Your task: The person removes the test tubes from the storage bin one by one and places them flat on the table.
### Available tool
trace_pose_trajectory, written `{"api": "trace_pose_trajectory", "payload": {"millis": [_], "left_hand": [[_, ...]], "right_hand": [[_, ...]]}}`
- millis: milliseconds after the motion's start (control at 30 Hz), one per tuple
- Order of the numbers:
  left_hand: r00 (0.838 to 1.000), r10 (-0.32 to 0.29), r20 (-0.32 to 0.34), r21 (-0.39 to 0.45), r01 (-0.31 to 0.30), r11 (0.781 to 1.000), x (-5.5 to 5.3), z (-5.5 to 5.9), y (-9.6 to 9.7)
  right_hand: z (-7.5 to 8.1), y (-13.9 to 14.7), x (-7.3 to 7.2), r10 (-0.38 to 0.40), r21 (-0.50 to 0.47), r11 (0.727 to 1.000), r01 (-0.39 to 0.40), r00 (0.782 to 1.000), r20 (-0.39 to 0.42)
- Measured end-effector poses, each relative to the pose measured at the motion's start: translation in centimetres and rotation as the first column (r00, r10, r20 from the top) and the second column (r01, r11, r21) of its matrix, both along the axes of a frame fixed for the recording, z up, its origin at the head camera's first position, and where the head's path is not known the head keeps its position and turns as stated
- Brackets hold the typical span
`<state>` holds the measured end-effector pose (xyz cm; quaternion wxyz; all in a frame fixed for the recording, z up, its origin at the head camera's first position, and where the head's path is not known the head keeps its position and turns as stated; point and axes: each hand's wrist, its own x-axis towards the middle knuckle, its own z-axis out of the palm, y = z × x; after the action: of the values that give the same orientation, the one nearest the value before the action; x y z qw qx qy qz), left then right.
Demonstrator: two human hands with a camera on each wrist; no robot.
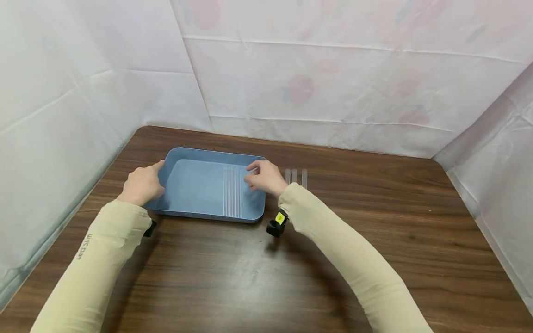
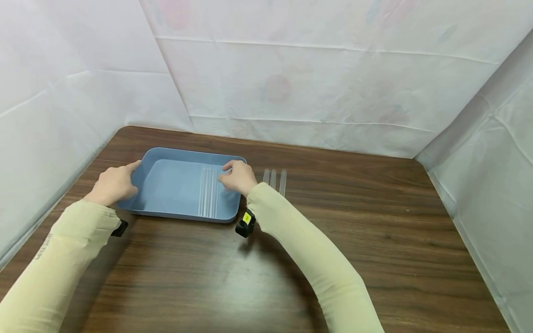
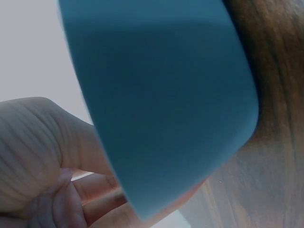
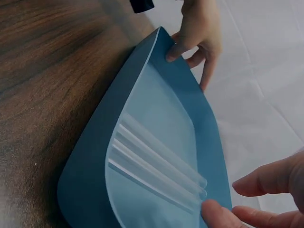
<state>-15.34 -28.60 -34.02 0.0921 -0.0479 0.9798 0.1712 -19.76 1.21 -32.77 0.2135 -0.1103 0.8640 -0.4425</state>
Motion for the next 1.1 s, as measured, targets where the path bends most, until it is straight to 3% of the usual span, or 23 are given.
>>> {"api": "trace_pose_trajectory", "payload": {"millis": [500, 867, 1100], "left_hand": [[1.0, 0.001, -0.011, 0.0, -0.001, 1.0, 0.0, 0.0, 0.1], [1.0, -0.004, -0.017, 0.0, 0.004, 1.0, 0.1, 0.1, 0.2], [1.0, -0.008, -0.014, 0.007, 0.008, 1.0, 0.0, 0.2, 0.2]], "right_hand": [[-0.5, -2.4, -0.4, 0.098, 0.241, 0.965, -0.1, 0.995, 0.02], [-1.5, -3.5, -0.4, 0.118, 0.371, 0.926, -0.073, 0.988, -0.101], [-1.6, -3.4, -0.3, 0.097, 0.386, 0.921, -0.052, 0.99, -0.098]]}}
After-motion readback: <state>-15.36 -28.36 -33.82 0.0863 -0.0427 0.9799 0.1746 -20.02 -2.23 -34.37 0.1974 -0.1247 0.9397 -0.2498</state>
